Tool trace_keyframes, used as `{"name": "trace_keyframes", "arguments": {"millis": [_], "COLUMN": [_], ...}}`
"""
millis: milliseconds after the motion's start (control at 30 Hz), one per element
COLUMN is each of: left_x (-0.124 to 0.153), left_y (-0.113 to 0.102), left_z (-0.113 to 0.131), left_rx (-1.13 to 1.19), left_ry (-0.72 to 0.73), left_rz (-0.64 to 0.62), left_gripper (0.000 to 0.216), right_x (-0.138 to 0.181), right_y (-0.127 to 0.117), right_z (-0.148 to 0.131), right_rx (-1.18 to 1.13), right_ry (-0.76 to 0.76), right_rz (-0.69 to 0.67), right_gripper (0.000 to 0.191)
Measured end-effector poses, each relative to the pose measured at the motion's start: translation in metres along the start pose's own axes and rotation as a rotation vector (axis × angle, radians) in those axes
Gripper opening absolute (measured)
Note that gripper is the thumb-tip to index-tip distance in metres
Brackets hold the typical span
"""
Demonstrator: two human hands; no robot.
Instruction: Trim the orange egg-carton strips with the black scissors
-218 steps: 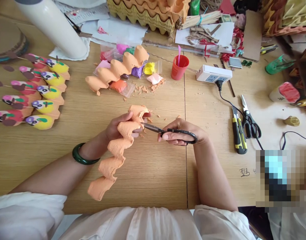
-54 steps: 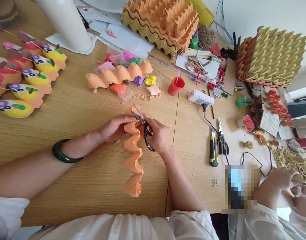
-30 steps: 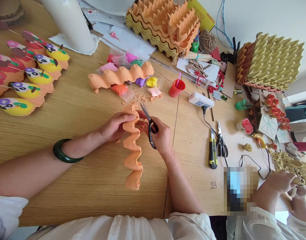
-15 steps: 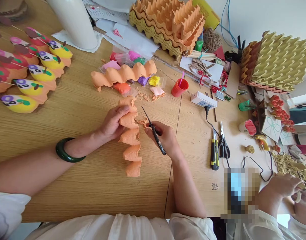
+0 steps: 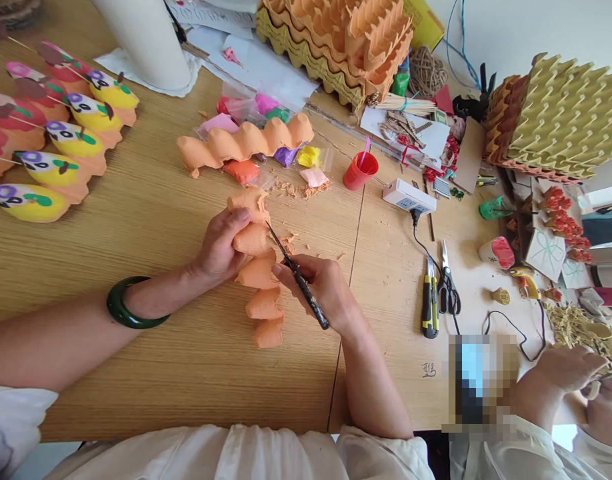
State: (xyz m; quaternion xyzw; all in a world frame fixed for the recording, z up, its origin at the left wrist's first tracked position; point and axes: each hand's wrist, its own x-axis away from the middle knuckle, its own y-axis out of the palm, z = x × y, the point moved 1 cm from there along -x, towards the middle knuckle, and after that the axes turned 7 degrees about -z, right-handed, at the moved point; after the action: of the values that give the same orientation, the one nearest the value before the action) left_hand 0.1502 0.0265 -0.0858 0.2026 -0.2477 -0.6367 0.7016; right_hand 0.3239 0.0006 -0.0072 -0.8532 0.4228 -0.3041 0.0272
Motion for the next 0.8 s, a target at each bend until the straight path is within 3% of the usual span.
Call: {"name": "trace_keyframes", "arguments": {"millis": [300, 433, 600, 800], "left_x": [-0.002, -0.003, -0.002, 0.007], "left_y": [-0.005, -0.006, -0.006, -0.003], "left_z": [-0.003, -0.004, -0.002, -0.002], "left_rx": [0.053, 0.065, 0.039, -0.054], "left_ry": [-0.138, -0.148, -0.140, -0.090], "left_rz": [-0.080, -0.106, -0.088, -0.100], "left_gripper": [0.030, 0.028, 0.029, 0.027], "right_x": [0.000, -0.002, -0.003, 0.015], "right_y": [-0.005, -0.011, -0.020, -0.023], "right_z": [0.003, 0.007, 0.007, -0.008], "right_rx": [-0.046, -0.123, -0.066, -0.027], "right_ry": [0.035, -0.012, -0.030, 0.047], "right_rz": [0.071, 0.065, 0.077, 0.062], "right_gripper": [0.053, 0.048, 0.057, 0.056]}}
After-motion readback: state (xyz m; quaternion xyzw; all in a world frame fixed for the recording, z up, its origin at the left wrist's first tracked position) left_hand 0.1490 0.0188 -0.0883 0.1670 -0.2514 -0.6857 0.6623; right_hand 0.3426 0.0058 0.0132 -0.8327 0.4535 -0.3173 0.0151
